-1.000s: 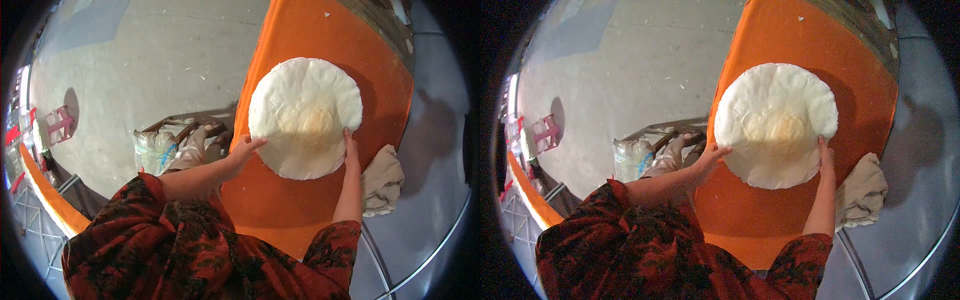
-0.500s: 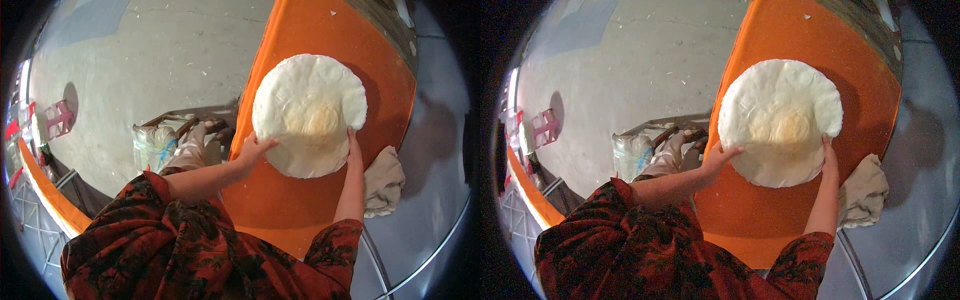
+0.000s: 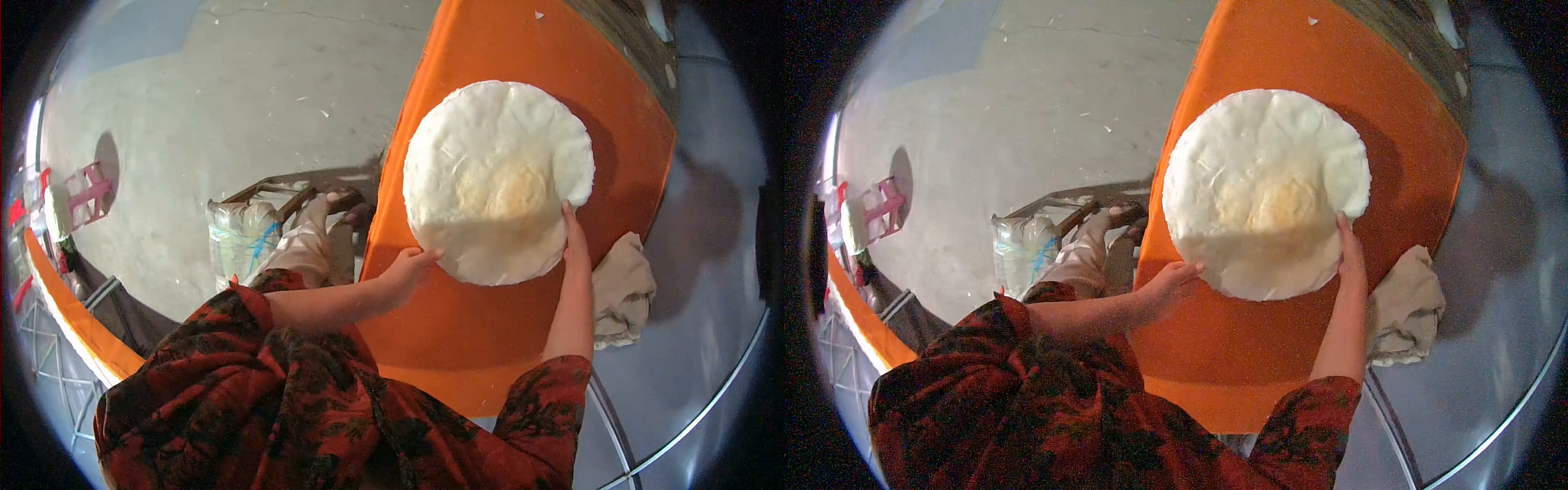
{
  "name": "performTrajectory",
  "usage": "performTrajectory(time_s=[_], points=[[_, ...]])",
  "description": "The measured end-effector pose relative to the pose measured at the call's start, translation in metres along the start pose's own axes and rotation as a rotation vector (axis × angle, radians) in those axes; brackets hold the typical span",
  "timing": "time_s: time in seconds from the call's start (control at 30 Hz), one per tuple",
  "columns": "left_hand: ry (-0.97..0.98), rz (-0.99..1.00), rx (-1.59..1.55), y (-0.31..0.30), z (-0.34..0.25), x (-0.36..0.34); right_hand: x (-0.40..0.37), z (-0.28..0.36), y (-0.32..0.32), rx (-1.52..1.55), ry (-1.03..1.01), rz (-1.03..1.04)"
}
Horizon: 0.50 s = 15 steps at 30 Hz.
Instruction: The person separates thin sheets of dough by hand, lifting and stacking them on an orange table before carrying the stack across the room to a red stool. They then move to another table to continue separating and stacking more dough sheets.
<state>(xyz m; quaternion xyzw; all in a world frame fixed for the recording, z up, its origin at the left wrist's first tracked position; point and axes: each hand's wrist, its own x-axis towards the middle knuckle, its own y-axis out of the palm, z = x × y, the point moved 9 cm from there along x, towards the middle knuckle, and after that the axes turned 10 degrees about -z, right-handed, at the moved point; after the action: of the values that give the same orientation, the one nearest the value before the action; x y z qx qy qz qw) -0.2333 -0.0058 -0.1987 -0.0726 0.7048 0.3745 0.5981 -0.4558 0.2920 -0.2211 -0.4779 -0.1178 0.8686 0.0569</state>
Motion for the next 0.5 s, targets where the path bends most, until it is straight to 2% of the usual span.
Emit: performTrajectory(time_s=[0.2,0.3,0.33,0.43,0.5], points=[[-0.043,0.089,-0.146,0.014,0.011,-0.001,0.005,-0.012,-0.009,-0.026,0.005,-0.102],[-0.031,0.047,-0.081,0.001,0.0,-0.004,-0.05,0.006,0.026,-0.1,0.064,-0.096],[-0.031,0.023,-0.048,-0.007,-0.005,-0.007,-0.041,-0.006,0.022,-0.069,0.042,-0.104],[0.06,-0.009,0.082,-0.032,-0.029,-0.017,-0.011,-0.063,0.012,0.014,0.004,-0.112],[0.303,0.087,0.223,-0.078,-0.042,0.018,-0.027,-0.088,0.027,0.076,0.013,-0.093]])
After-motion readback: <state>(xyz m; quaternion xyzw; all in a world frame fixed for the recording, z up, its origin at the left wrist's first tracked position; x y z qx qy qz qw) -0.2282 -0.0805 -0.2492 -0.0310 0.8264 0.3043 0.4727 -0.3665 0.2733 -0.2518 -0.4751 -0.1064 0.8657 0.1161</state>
